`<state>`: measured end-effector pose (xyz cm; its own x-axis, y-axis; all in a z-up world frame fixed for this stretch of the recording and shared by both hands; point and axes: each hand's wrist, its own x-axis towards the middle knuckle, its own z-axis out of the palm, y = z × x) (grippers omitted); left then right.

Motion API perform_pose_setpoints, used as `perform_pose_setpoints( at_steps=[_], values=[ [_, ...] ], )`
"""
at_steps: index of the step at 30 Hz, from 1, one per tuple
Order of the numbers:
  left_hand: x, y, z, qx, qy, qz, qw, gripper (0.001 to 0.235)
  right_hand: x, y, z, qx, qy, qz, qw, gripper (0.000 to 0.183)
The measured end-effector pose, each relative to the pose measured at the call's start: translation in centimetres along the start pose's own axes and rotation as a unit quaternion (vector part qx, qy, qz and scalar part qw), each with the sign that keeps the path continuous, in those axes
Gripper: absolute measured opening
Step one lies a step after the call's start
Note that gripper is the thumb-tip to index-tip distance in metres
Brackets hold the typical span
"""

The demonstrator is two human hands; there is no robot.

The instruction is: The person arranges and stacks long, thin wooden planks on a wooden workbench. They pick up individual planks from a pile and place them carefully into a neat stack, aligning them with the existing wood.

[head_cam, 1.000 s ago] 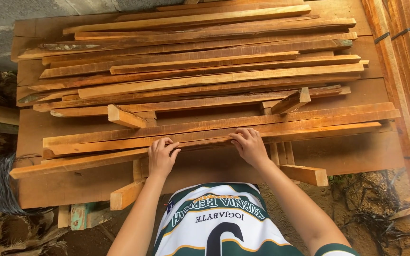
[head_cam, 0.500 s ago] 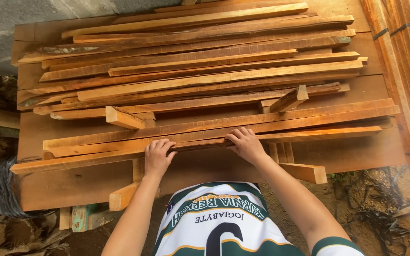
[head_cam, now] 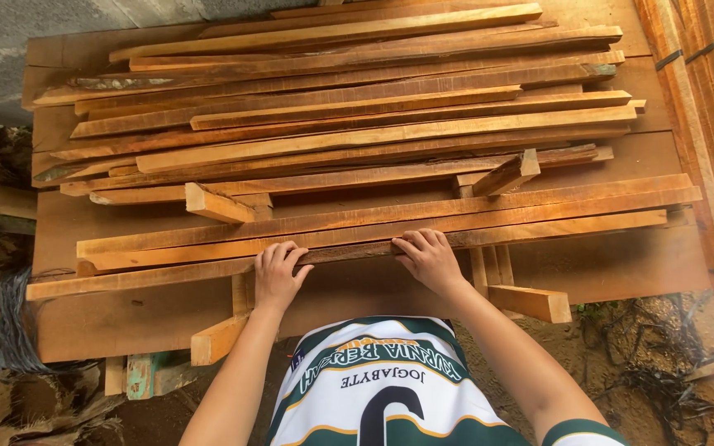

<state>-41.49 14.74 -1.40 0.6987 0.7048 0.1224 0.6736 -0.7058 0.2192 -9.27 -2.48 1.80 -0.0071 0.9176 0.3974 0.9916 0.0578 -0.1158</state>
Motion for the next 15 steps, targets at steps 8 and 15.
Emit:
perform_pose_setpoints(
  at_steps=[8,15],
  values=[
    [0.2,0.3,1.8,0.022,0.006,0.023,0.999,0.037,-0.7,1.7,0.8,0.010,-0.040,0.009,0.999,0.032],
    [3.3,4.2,0.9,-0.007,0.023,0.059,0.998,0.058,-2.2,4.3,-1.3,-0.018,-0.060,0.049,0.997,0.034]
  ],
)
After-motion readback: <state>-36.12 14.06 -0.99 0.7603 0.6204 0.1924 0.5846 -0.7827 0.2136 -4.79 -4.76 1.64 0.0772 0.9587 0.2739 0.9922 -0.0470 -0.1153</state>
